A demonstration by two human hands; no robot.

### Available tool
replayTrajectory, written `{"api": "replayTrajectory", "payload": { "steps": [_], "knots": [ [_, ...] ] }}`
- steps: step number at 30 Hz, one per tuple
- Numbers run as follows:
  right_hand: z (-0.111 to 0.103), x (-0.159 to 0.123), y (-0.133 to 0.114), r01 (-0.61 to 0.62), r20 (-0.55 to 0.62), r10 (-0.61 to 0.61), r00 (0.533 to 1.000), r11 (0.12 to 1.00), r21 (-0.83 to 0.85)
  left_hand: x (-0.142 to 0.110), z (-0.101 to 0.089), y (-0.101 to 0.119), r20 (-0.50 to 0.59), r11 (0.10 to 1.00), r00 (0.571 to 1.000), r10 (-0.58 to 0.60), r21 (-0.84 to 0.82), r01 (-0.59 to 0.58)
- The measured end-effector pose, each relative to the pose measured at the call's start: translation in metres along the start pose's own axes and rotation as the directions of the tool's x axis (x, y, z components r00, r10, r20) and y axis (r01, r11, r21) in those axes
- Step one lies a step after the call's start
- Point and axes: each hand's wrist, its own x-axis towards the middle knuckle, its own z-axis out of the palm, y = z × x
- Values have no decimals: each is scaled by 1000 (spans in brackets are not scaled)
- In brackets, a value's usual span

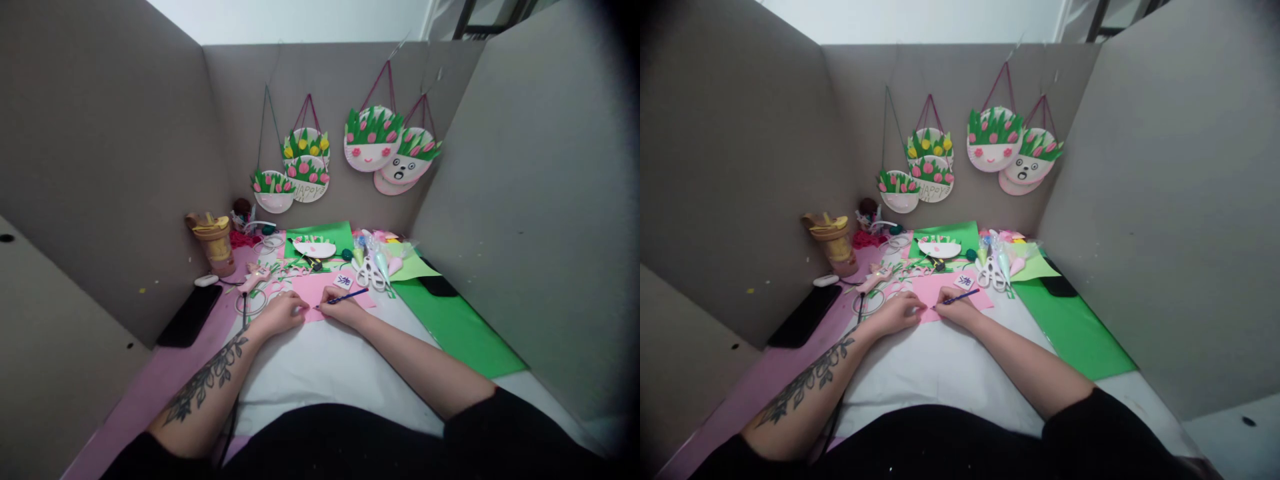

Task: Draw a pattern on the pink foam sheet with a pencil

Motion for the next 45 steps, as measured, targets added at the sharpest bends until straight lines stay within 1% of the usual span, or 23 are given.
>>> {"api": "replayTrajectory", "payload": {
  "steps": [3,6,11,15,18,22,28,32,40,45],
  "knots": [
    [-1,0,1,-3,-31,4,1000,1000,20,0,-1,1,0,1000,1000,1,9,-1],
    [0,0,2,-10,-22,11,1000,999,34,0,-1,2,1,1000,1000,-2,10,2],
    [1,0,1,-4,26,5,1000,1000,-24,0,0,1,-1,1000,1000,-1,7,1],
    [0,0,1,-10,-8,9,1000,999,-31,0,-1,1,-2,1000,1000,-1,9,1],
    [-1,-1,2,-10,-32,10,999,1000,6,0,-1,1,-1,1000,1000,-10,9,10],
    [-1,-1,2,-21,-30,22,999,998,53,0,-2,2,1,1000,1000,-10,6,10],
    [0,-1,-2,5,12,-4,1000,1000,-19,-1,-2,3,-1,1000,1000,1,-1,-1],
    [-1,0,-2,2,-10,-3,1000,999,-37,-1,-2,3,-1,1000,1000,-3,1,3],
    [-3,-1,4,-29,-38,31,999,999,44,-1,-1,2,-5,1000,1000,-7,-1,7],
    [-2,-1,3,-27,-19,28,999,998,57,-1,-1,2,1,1000,1000,-5,-3,5]
  ]
}}
